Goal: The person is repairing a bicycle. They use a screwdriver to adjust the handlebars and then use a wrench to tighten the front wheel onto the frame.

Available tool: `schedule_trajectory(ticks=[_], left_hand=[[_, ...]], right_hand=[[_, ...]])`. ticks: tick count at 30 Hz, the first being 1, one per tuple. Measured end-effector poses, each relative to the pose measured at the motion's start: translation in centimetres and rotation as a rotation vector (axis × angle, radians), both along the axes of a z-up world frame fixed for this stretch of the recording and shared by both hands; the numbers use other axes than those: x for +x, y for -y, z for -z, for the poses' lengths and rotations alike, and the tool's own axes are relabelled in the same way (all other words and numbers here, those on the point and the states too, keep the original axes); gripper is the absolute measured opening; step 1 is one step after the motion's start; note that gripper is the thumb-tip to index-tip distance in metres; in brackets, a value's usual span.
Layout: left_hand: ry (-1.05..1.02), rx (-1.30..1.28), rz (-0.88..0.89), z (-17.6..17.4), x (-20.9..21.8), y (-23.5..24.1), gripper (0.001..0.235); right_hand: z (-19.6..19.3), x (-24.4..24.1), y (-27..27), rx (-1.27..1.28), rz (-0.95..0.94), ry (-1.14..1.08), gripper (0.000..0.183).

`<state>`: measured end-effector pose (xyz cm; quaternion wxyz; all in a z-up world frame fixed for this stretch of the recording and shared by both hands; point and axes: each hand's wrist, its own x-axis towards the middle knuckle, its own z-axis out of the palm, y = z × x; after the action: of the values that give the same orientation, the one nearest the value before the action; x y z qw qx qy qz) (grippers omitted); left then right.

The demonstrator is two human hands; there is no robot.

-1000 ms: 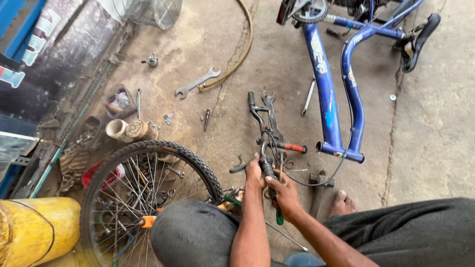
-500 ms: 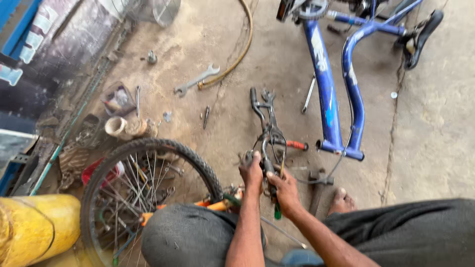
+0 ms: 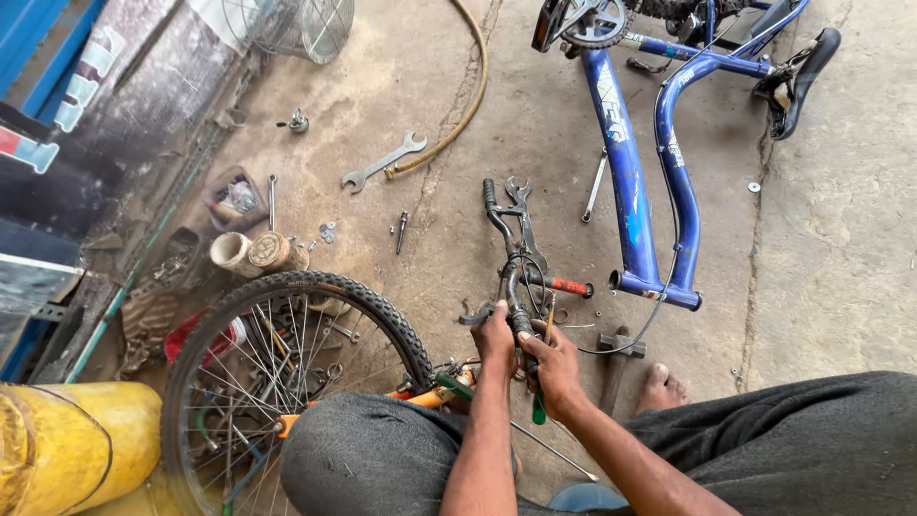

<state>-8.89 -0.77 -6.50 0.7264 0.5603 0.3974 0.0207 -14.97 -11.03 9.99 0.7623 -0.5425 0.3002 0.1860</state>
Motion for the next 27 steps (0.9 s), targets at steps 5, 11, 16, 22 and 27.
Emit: schedule_trajectory(ticks=[5,11,16,22,27], left_hand=[[0.186,-0.155,0.1,-5.7,-0.4,-0.2,0.059],[0.217,0.394,0.306,-12.1,-0.9,2.0,0.057],[0.609,0.334,0.255,-19.2,2.5,0.2,0.054],[0.497,0.285,0.579,-23.4,1.4,1.8,0.049],[0.632,0.437,0.714,-19.8,1.8,3.0,0.03]], right_hand=[[-1.7,1.0,0.4,-0.079,-0.098,0.106,0.051],[-5.4,5.1,4.2,0.143,0.07,0.072,0.056],[-5.8,5.5,5.0,0.164,0.072,0.097,0.047],[-3.7,2.8,3.1,0.54,0.181,0.024,0.031],[-3.1,3.0,3.9,0.513,0.181,-0.022,0.032]])
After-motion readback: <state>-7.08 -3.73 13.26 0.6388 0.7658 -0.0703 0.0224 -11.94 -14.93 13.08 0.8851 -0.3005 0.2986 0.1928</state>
